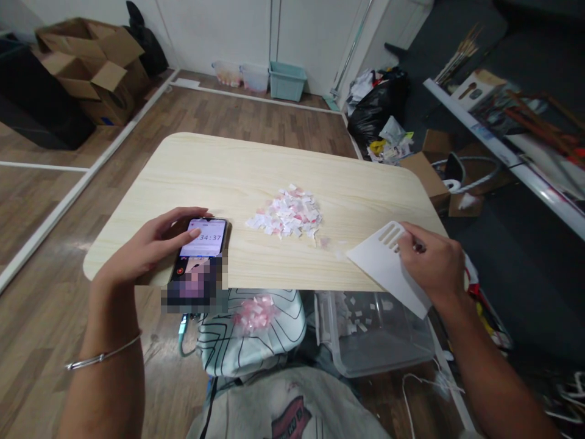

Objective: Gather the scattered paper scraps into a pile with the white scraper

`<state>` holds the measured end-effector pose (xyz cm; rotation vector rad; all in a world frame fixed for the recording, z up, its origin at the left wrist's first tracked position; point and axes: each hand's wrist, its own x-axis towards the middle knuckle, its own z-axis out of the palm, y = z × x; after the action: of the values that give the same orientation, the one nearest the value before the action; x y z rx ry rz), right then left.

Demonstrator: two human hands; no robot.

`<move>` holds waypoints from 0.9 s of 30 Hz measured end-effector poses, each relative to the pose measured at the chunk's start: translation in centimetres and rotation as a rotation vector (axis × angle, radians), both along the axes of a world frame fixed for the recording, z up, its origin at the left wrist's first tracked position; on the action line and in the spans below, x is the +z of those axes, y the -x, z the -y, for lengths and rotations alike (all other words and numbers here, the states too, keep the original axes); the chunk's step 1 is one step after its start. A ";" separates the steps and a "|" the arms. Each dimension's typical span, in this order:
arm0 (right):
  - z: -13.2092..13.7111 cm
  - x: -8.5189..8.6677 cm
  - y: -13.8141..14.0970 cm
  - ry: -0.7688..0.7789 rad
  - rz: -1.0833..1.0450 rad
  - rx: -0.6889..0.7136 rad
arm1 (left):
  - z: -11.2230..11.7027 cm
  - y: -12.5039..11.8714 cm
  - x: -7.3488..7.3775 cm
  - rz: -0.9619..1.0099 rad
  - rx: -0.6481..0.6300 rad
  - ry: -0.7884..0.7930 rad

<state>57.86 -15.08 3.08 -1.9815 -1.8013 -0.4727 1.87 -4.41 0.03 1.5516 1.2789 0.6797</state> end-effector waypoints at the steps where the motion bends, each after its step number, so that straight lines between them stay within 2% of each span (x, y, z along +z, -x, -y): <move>1: 0.1 0.0 0.0 0.003 -0.005 -0.014 | 0.0 0.0 0.0 -0.001 0.001 0.010; 5: 0.0 -0.4 0.2 0.024 -0.024 -0.058 | 0.1 0.1 0.1 0.003 0.020 0.057; 10: -0.1 -0.7 0.6 0.034 -0.035 -0.084 | -0.1 0.2 0.3 -0.048 0.016 0.032; 22: -1.0 0.1 1.3 0.009 -0.002 0.030 | -0.3 1.1 -0.6 -0.044 -0.011 0.047; 27: -1.5 0.3 1.9 -0.010 0.018 0.093 | -0.2 0.8 -0.3 -0.053 -0.014 0.031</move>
<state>55.98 -13.60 3.42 -1.8833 -1.8884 -0.4712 1.07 -4.17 -0.22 1.5612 1.3104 0.6107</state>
